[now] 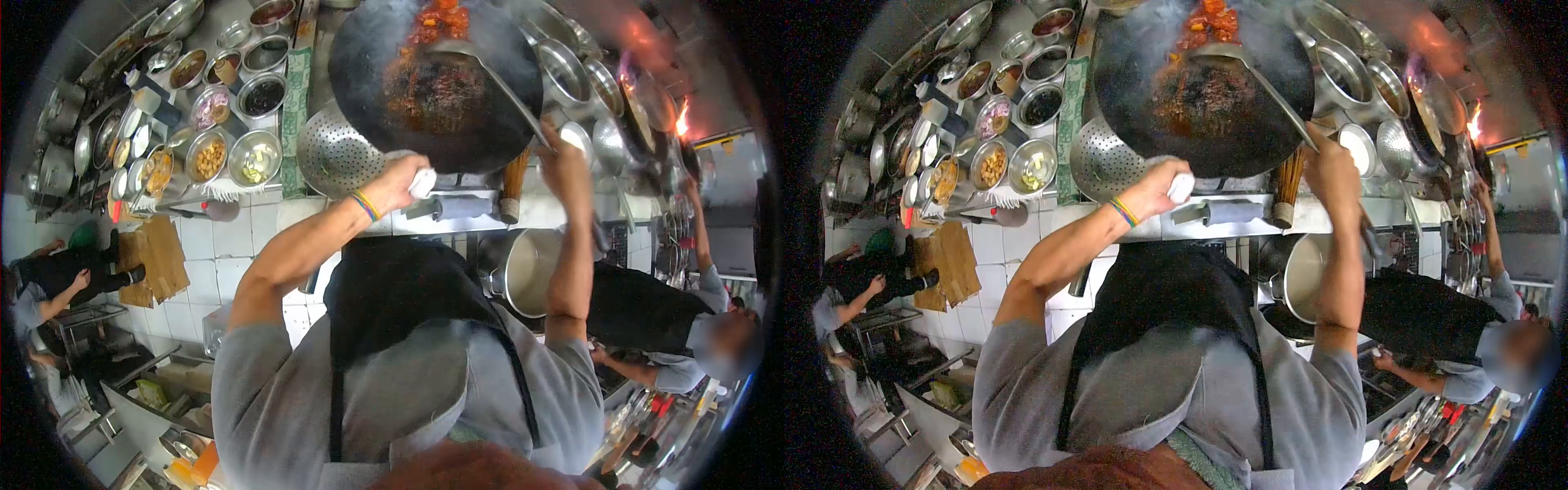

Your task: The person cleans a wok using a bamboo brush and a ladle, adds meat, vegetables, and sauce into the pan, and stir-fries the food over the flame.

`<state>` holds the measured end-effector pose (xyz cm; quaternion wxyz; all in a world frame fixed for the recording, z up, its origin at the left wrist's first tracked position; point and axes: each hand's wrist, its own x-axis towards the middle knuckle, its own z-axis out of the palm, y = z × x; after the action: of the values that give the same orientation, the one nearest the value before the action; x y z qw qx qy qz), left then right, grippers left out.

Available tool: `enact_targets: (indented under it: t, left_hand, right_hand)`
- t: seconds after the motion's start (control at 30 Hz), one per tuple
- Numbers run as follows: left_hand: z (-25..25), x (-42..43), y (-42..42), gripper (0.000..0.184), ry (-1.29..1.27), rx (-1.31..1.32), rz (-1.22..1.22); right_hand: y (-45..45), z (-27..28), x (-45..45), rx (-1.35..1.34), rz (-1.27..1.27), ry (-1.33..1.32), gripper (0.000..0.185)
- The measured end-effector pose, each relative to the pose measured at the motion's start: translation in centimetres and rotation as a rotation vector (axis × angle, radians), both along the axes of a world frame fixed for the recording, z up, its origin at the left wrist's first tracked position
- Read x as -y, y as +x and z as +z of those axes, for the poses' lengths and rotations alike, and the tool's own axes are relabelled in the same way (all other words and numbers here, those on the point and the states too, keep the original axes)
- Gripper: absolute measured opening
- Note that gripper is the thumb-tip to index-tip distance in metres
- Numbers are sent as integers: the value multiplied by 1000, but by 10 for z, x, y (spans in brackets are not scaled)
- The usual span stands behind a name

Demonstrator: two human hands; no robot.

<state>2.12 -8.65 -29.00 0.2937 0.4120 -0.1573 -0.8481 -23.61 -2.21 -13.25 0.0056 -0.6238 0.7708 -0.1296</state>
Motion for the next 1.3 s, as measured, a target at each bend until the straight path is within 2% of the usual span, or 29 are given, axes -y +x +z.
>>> enact_targets:
  t: [0.07,0.1,0.13,0.17,0.23,0.33,0.43,0.5,0.53,0.57,0.63,0.67,0.7,0.77,0.83,0.87,0.9,0.97,1.0,1.03,1.1,1.13,1.17,1.2,1.23,1.3]
  left_hand:
    - [15,12,2,11,1,-116,-24]
    - [47,17,-1,15,-3,-70,77]
    - [57,34,-2,18,26,-122,54]
    - [60,47,0,20,-4,-245,-74]
    - [103,41,-4,20,65,-147,-45]
    - [103,57,-7,22,100,-144,-77]
    - [61,83,-10,16,79,-150,-31]
    - [26,71,-20,12,46,-103,140]
    - [16,60,-18,13,10,-85,39]
    - [9,48,-11,14,-17,-64,-64]
    - [17,34,-1,17,97,-111,-108]
    - [32,31,3,16,39,-54,0]
    - [20,53,6,18,104,-280,-89]
    - [64,65,5,19,62,-221,47]
    - [68,92,10,20,96,-289,-123]
    - [72,89,10,20,83,-198,-102]
    - [77,86,10,20,68,-102,-84]
    - [62,74,8,21,-126,46,-70]
    - [56,67,7,22,-228,111,-62]
    - [48,57,8,14,-321,155,-61]
    - [47,23,-4,6,-516,305,165]
    - [36,17,-4,6,-573,329,143]
    - [19,15,-6,7,-631,351,124]
    - [15,13,-8,13,-755,421,96]
    - [11,16,-9,12,-679,353,90]
    - [38,16,-3,8,-531,227,71]
  right_hand:
    - [-4,17,-30,-4,0,91,39]
    - [-2,26,-38,-22,14,105,38]
    - [1,34,-43,-85,10,164,40]
    - [4,41,-46,-93,19,175,41]
    - [14,50,-48,-97,34,200,41]
    - [22,35,-16,-66,69,176,39]
    - [24,0,31,-65,93,76,38]
    - [16,-19,52,-31,81,54,40]
    - [10,-26,62,-20,77,30,41]
    - [-3,-40,64,167,53,2,41]
    - [-33,-65,60,538,7,-46,43]
    - [-7,-28,41,752,-100,101,34]
    - [-6,-22,41,893,-84,112,29]
    - [-8,-20,45,1182,-45,130,20]
    - [13,23,43,1222,-54,182,14]
    - [2,31,53,1074,-31,212,12]
    - [-2,51,51,1053,39,347,15]
    - [-16,45,61,1456,-159,370,19]
    - [-12,45,56,1458,-219,327,21]
    - [-9,44,48,1362,-233,308,21]
    - [2,40,33,1157,-249,283,20]
    - [9,32,30,1235,-294,254,21]
    - [19,29,24,1225,-235,224,23]
    - [34,35,18,1294,-254,227,20]
    - [49,43,12,1365,-273,233,19]
    - [57,46,12,1750,-285,272,22]
